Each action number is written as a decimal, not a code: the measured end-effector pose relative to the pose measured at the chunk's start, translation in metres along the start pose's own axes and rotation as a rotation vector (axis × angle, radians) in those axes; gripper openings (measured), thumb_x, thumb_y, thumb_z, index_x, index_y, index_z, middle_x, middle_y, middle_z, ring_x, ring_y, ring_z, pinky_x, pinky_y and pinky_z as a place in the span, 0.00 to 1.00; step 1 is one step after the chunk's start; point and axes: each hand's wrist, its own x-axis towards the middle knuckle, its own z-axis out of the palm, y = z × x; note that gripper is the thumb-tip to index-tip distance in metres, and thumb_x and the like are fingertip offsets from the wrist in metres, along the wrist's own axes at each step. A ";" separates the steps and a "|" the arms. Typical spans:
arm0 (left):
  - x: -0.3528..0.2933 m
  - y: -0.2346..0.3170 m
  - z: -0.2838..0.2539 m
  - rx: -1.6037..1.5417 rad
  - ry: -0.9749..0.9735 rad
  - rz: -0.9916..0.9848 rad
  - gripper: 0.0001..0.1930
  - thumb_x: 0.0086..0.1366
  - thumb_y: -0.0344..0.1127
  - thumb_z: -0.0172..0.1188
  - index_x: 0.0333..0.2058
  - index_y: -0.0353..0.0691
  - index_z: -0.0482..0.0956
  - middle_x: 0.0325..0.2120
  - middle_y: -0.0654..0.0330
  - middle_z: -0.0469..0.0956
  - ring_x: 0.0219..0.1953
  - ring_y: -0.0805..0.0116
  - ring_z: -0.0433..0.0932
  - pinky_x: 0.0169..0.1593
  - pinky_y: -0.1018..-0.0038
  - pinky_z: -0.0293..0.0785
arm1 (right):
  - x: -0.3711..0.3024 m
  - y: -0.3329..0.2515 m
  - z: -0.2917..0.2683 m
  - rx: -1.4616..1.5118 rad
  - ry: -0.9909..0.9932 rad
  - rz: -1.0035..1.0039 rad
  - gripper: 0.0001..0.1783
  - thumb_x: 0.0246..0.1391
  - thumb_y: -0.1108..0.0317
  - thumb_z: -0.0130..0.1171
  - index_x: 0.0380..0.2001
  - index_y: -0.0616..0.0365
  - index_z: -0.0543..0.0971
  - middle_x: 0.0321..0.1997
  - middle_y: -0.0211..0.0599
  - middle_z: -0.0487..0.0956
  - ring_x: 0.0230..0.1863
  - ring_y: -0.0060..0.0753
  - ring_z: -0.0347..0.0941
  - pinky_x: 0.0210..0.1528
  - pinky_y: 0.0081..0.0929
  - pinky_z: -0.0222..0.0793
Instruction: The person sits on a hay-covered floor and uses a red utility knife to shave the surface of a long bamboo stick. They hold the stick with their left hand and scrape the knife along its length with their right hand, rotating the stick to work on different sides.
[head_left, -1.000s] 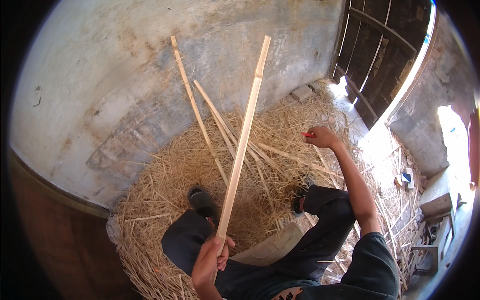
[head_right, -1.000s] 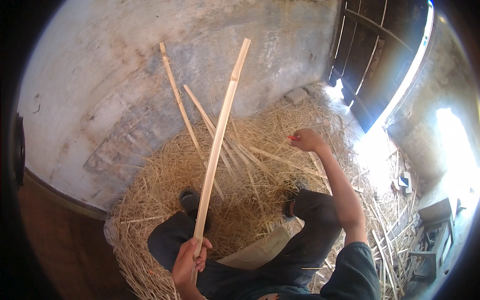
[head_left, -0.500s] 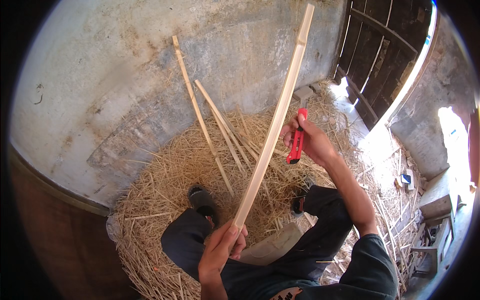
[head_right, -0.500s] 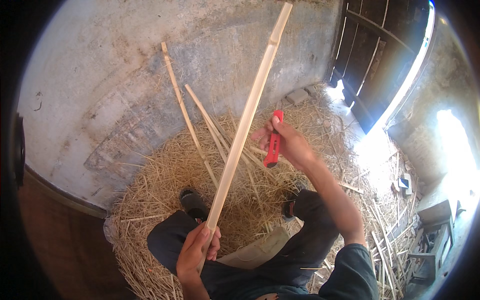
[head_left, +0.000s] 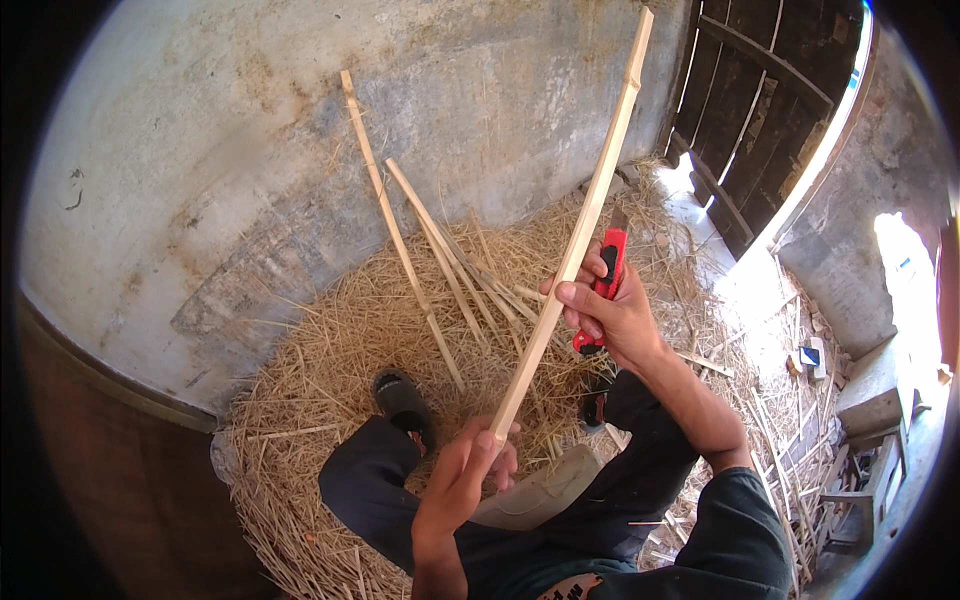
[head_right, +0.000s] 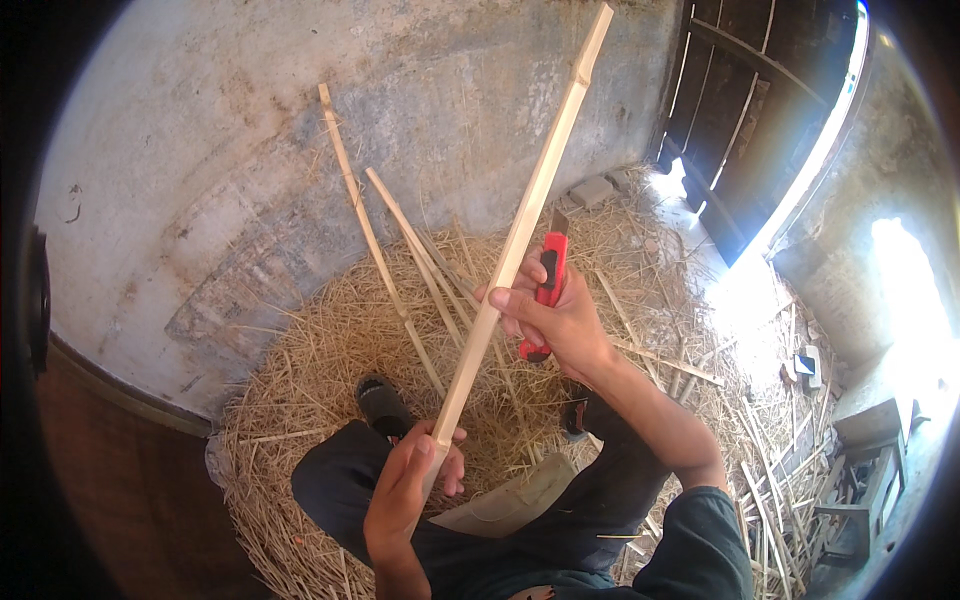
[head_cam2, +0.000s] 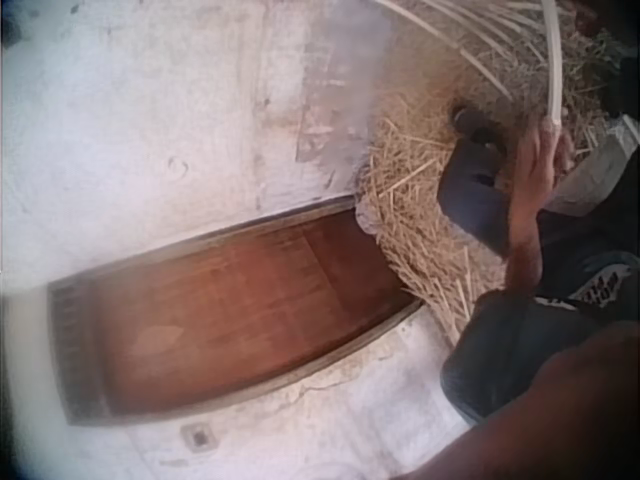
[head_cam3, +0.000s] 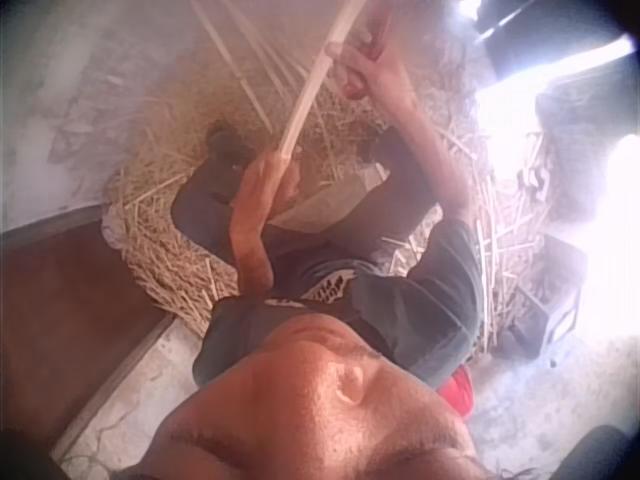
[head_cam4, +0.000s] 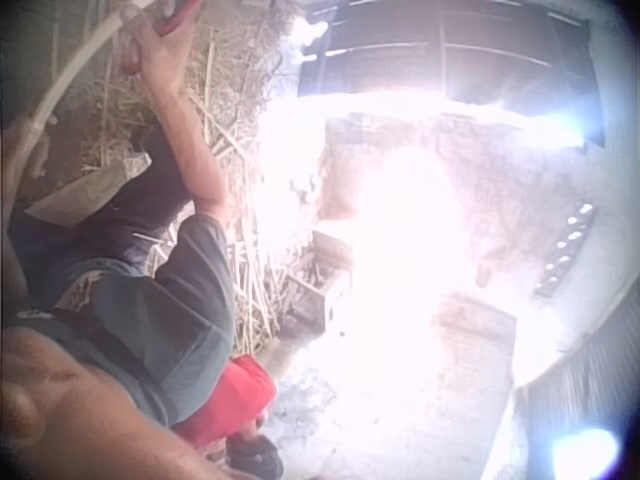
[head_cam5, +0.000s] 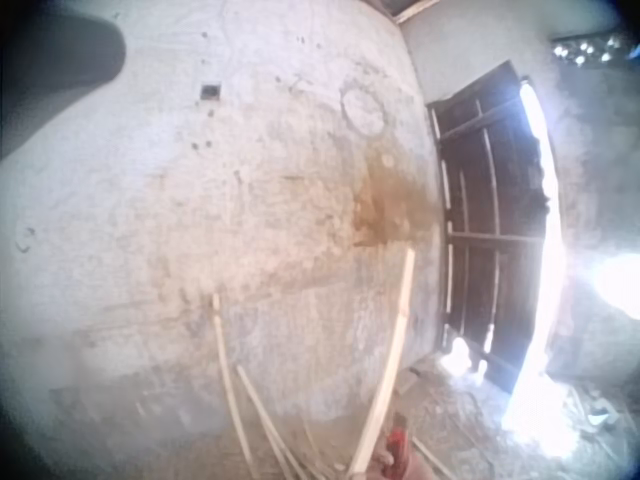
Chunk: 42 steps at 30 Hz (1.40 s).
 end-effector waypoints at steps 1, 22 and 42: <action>0.003 0.002 0.003 0.012 0.021 0.021 0.28 0.84 0.53 0.45 0.56 0.28 0.75 0.29 0.59 0.76 0.28 0.74 0.74 0.40 0.74 0.75 | 0.000 0.001 -0.001 -0.006 0.001 0.003 0.23 0.63 0.75 0.71 0.38 0.47 0.62 0.46 0.58 0.88 0.29 0.20 0.82 0.17 0.13 0.62; 0.004 0.010 0.008 -0.157 -0.044 -0.120 0.21 0.85 0.44 0.50 0.56 0.29 0.79 0.28 0.62 0.77 0.26 0.78 0.74 0.33 0.78 0.75 | -0.007 -0.005 0.004 -0.087 -0.005 -0.144 0.25 0.63 0.77 0.71 0.37 0.49 0.60 0.46 0.50 0.87 0.57 0.40 0.86 0.60 0.35 0.82; 0.017 0.021 0.006 0.084 0.165 0.151 0.21 0.63 0.34 0.80 0.49 0.31 0.81 0.22 0.73 0.72 0.25 0.88 0.66 0.28 0.84 0.63 | -0.053 0.007 0.038 -1.164 -0.352 -0.772 0.17 0.60 0.55 0.73 0.45 0.53 0.81 0.28 0.29 0.80 0.25 0.34 0.82 0.26 0.30 0.77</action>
